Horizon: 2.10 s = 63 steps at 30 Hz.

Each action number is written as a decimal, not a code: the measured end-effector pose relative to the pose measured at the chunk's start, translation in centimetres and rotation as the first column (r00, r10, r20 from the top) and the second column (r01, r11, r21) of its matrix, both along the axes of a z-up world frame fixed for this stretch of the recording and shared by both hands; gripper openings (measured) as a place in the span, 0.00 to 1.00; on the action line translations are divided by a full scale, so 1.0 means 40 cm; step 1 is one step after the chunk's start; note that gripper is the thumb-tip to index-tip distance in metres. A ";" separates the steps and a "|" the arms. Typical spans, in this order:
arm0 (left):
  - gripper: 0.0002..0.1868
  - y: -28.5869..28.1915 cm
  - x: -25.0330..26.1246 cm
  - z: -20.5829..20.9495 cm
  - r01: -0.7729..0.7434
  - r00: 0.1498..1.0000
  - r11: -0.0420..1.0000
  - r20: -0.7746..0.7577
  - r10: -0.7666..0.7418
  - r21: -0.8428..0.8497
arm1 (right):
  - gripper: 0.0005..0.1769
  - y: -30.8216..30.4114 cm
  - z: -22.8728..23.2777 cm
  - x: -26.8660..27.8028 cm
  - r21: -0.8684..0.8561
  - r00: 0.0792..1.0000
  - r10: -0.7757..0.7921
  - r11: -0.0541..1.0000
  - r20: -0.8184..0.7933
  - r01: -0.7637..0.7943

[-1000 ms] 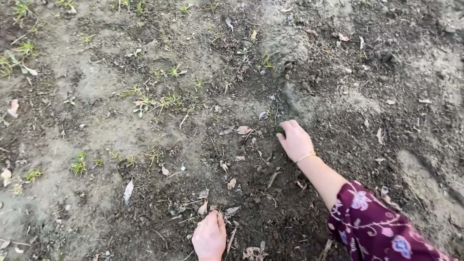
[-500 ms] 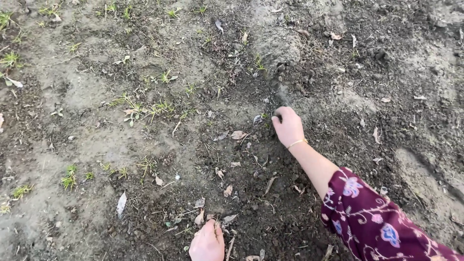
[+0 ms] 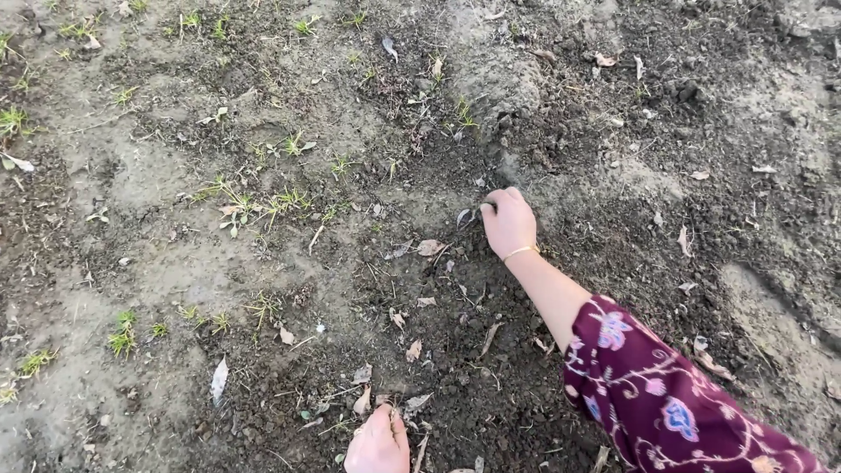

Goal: Manually pulling weeds and grass clumps from the soil in a garden.

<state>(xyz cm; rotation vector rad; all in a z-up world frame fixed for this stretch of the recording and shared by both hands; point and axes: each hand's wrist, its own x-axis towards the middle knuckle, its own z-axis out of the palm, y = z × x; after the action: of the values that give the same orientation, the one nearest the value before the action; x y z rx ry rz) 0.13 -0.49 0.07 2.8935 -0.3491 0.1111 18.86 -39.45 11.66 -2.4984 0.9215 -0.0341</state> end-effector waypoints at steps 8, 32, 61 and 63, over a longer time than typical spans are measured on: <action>0.15 -0.002 0.006 0.015 0.006 0.999 0.999 -0.033 -0.007 -0.038 | 0.10 0.004 0.159 -0.059 0.208 0.999 0.013 0.978 -0.033 -0.006; 0.10 0.004 0.000 -0.007 0.056 0.997 0.997 0.063 -0.052 -0.061 | 0.05 0.086 0.130 -0.014 0.981 0.802 -0.597 0.166 0.020 0.099; 0.13 0.016 0.007 -0.015 0.119 0.990 0.984 -0.066 -0.128 -0.135 | 0.18 0.218 -0.109 0.146 -0.048 0.974 0.173 0.985 0.150 -0.167; 0.13 0.016 0.007 -0.019 0.117 0.990 0.984 -0.062 -0.126 -0.132 | 0.25 0.236 -0.032 0.152 0.372 0.898 -0.236 0.924 0.372 0.089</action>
<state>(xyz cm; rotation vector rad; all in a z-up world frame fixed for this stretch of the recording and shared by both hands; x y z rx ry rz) 0.40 0.14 -0.67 2.7338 -0.4858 0.0105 24.95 -30.01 10.37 -1.9739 0.8681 -0.4045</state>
